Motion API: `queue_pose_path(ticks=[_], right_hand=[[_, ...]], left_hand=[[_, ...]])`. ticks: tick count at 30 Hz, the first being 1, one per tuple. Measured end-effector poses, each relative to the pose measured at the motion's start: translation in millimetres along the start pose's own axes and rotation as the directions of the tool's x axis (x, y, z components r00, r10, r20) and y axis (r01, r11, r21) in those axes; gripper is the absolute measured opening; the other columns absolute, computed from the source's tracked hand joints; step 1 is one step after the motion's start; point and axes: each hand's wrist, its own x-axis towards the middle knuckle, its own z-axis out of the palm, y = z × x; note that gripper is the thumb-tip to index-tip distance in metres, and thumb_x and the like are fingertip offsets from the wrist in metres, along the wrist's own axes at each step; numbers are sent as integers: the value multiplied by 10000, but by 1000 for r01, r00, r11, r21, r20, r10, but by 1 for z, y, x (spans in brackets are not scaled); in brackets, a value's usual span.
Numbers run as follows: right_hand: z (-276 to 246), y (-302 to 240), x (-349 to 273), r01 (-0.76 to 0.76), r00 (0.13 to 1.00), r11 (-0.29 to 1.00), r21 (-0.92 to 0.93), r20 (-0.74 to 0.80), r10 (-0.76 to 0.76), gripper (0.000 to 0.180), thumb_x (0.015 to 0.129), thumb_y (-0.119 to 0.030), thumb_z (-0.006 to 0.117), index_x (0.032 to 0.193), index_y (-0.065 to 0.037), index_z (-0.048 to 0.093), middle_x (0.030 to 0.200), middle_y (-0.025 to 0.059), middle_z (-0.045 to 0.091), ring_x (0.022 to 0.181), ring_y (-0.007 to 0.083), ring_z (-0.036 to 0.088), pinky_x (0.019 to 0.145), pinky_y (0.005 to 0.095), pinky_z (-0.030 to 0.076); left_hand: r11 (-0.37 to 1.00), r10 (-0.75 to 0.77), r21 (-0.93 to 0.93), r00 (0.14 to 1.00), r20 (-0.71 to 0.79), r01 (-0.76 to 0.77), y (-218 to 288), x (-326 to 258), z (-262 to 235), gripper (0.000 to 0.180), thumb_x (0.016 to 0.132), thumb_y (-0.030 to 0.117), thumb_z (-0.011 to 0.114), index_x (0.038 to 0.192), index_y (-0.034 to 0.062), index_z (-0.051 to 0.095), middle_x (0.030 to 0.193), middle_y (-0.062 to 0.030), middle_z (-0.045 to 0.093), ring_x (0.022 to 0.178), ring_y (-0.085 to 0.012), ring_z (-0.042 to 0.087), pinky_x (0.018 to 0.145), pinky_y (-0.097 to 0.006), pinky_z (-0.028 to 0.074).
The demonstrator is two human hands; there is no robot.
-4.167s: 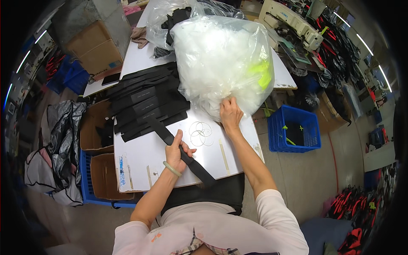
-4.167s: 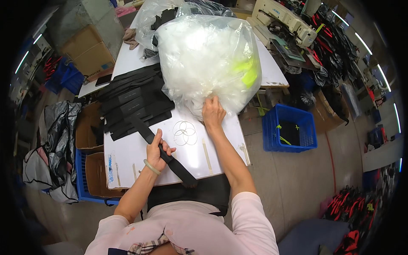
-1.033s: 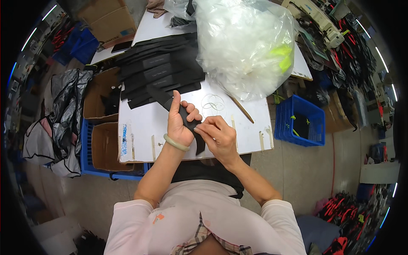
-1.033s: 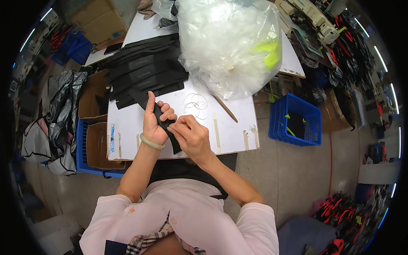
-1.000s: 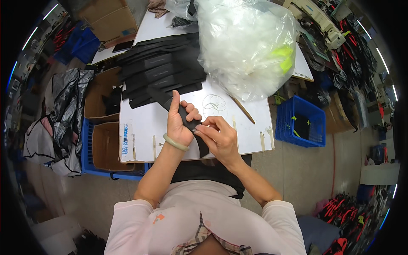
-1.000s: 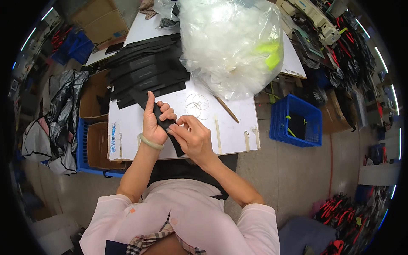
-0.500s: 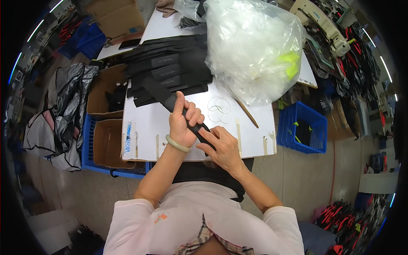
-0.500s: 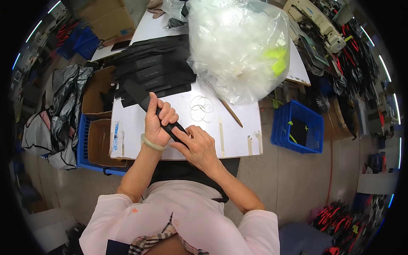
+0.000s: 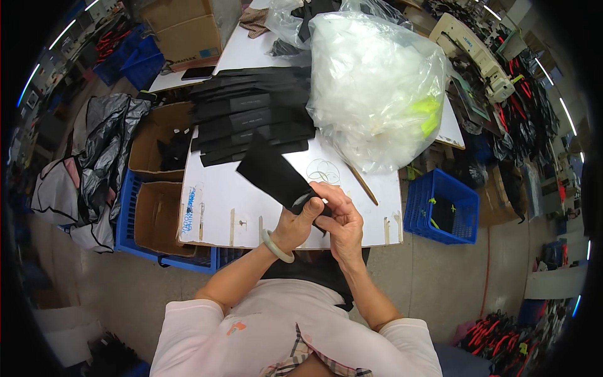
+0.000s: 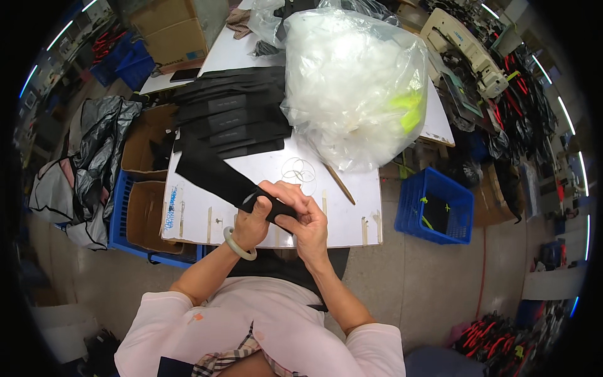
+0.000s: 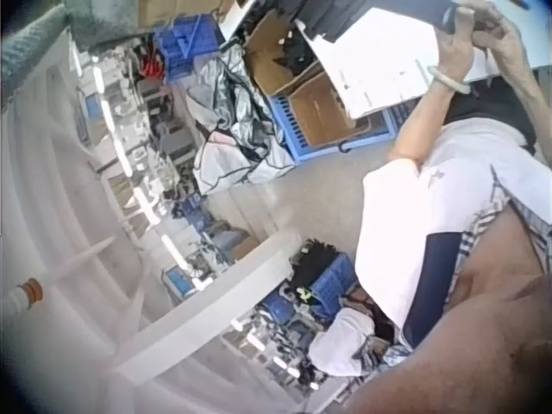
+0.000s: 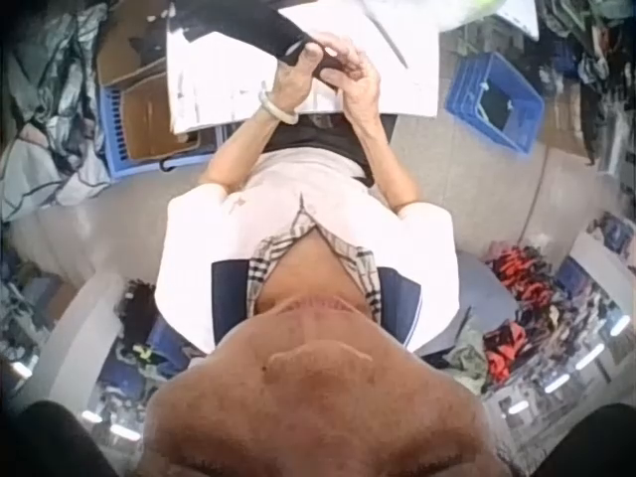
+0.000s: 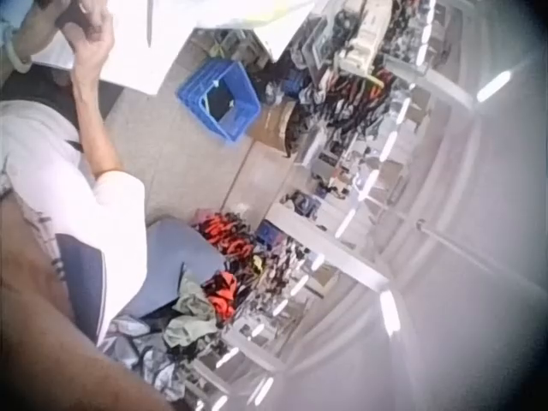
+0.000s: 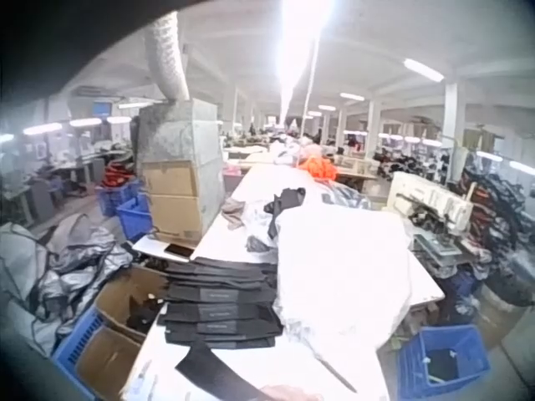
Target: Assembling and organizing black fabric straps and components at a workstation.
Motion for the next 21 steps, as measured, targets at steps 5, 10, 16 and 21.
queue_pose_path(ticks=[5,10,16,21], right_hand=[[-43,-6,-5,95,985,782,-616,-54,-162,155,706,31,761,817,-25,668,749,42,646,699,160,597,738,298,441],[-115,6,-9,520,798,18,-854,479,-367,156,719,-55,748,864,-77,695,844,45,652,793,201,606,843,376,395],[-155,25,-55,422,864,-109,-900,436,-253,315,770,-209,740,1077,-145,702,1157,26,631,1133,227,540,976,430,353],[-169,28,-76,354,900,-144,-924,378,-217,410,796,-259,731,1193,-188,661,1291,10,580,1249,226,468,1063,453,279]], left_hand=[[968,-249,-21,953,-172,249,6,-2,0,675,991,568,359,1210,-31,581,1107,-107,659,1078,-204,579,949,-331,433],[705,-440,580,893,-94,409,-14,-69,-16,236,939,165,578,1086,-12,632,1046,-127,660,990,-249,626,872,-340,493],[345,-326,903,870,370,-255,-70,-81,-4,665,785,153,723,1383,58,448,1467,-175,369,1399,-384,278,1147,-493,237],[330,-328,904,865,379,-271,-72,-79,2,640,778,130,721,1361,49,470,1461,-181,381,1402,-335,302,1146,-495,241]])
